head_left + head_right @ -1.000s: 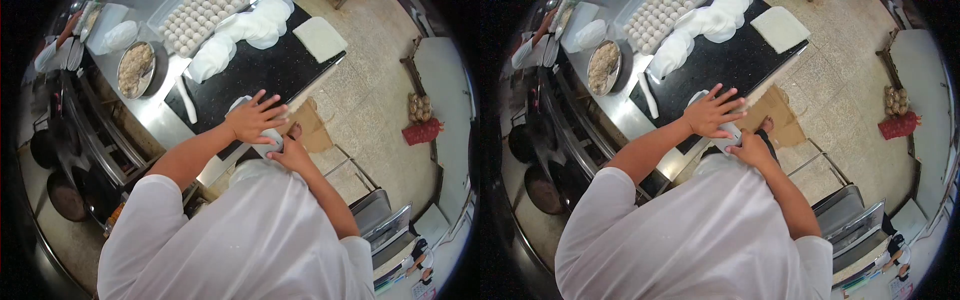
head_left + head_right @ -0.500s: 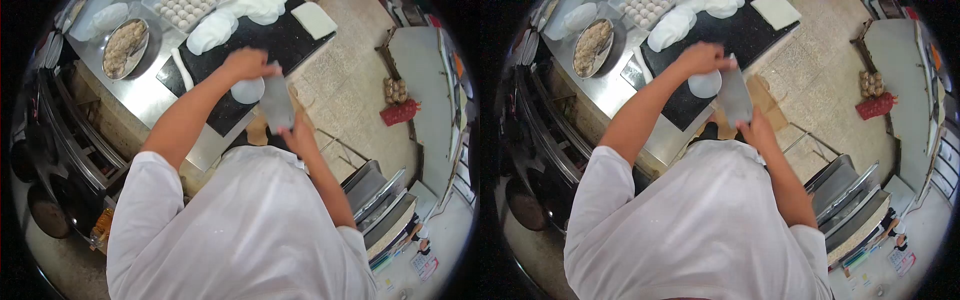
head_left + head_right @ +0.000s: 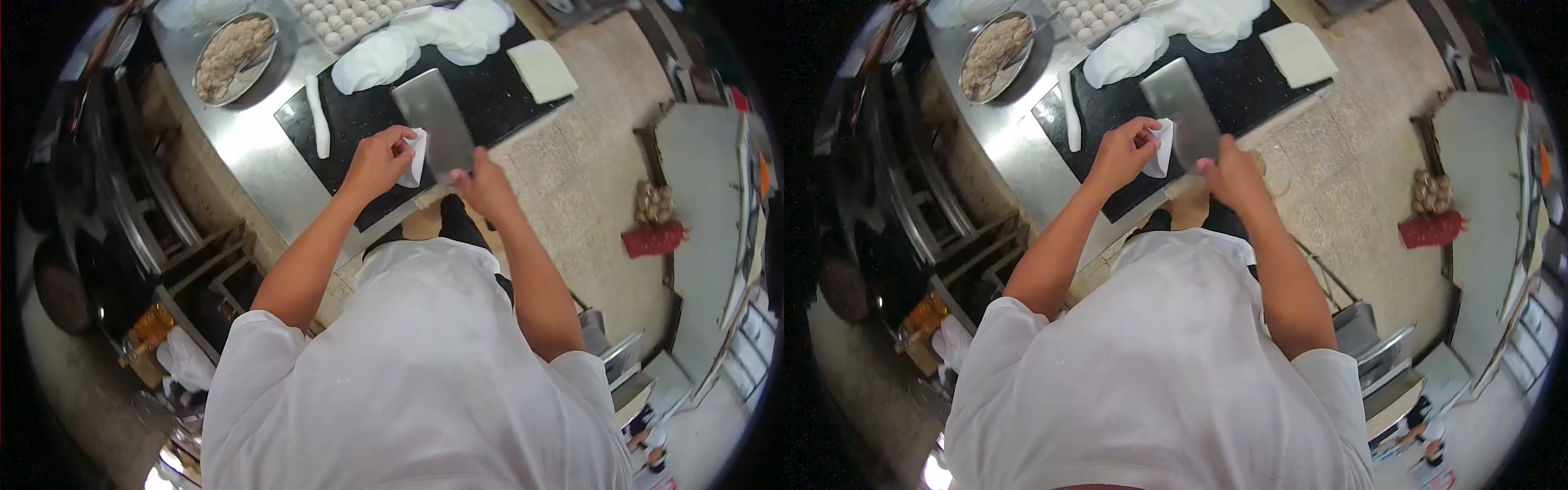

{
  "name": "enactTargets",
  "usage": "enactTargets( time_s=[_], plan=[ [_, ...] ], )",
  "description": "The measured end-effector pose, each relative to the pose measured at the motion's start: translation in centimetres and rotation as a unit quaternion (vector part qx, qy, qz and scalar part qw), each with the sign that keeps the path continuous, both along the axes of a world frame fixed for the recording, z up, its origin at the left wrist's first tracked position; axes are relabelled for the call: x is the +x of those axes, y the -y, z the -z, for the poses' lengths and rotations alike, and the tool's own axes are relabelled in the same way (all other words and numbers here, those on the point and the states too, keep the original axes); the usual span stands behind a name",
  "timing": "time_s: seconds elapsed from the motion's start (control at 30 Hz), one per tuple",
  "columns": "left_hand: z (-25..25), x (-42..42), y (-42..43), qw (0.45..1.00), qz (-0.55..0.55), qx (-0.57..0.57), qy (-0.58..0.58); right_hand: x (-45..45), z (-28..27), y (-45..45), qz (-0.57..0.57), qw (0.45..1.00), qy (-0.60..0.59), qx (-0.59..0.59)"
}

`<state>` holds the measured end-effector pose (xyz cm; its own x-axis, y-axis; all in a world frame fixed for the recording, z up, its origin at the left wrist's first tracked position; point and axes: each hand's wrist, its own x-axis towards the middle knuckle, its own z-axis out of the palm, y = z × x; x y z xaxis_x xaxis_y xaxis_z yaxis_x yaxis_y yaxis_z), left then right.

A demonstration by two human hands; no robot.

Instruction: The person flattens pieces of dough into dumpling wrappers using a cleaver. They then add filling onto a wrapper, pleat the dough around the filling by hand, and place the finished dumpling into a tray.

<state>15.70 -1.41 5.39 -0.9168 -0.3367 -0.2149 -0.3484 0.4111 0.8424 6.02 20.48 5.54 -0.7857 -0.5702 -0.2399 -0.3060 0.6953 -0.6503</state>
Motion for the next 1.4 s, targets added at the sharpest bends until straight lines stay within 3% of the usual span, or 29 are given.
enactTargets(
  time_s=[0.07,0.13,0.23,0.4,0.47,0.5,0.63,0.7,0.87,0.93,0.97,1.03,1.13,1.4],
  plan=[
    [-1.3,0.9,-0.5,0.999,-0.041,0.035,0.001,0.8,-0.6,1.5,-0.113,0.989,0.048,0.085],
    [0.8,2.0,-0.6,0.998,-0.052,0.034,0.01,0.8,0.0,0.9,-0.146,0.986,0.066,0.049],
    [1.2,3.3,-2.8,0.949,-0.217,0.224,-0.055,-1.0,0.3,0.0,-0.199,0.975,0.099,0.024],
    [-1.2,1.1,-6.4,0.952,-0.288,0.099,0.034,-3.3,-0.5,0.9,-0.255,0.96,0.111,0.04],
    [-1.5,0.6,-7.1,0.972,-0.181,-0.141,0.052,-3.8,0.0,1.1,-0.278,0.951,0.127,0.053],
    [-1.5,0.3,-7.3,0.965,-0.189,-0.178,0.021,-4.1,-0.5,1.0,-0.289,0.948,0.126,0.052],
    [-2.9,1.6,-7.0,0.951,-0.249,-0.184,-0.02,-5.5,-1.7,0.0,-0.333,0.929,0.141,0.081],
    [-2.0,3.3,-6.0,0.947,-0.316,0.04,-0.035,-6.4,-0.8,-1.2,-0.345,0.924,0.14,0.085],
    [-4.7,1.8,-4.3,0.956,-0.286,-0.038,-0.054,-9.4,-1.1,-4.1,-0.369,0.917,0.124,0.094],
    [-5.2,2.1,-3.5,0.959,-0.215,-0.183,0.007,-9.8,-1.2,-4.9,-0.346,0.924,0.134,0.09],
    [-4.8,2.6,-3.1,0.96,-0.212,-0.184,0.006,-9.8,-1.2,-5.1,-0.323,0.931,0.149,0.083],
    [-3.9,3.4,-2.6,0.96,-0.264,-0.03,0.086,-9.7,-1.0,-4.9,-0.313,0.935,0.148,0.075],
    [-3.2,4.0,-3.1,0.949,-0.307,0.053,0.039,-9.0,-0.3,-4.5,-0.298,0.942,0.138,0.066],
    [-2.7,5.8,-4.5,0.951,-0.3,0.074,-0.014,-5.7,-0.1,-1.1,-0.293,0.943,0.14,0.069]
  ],
)
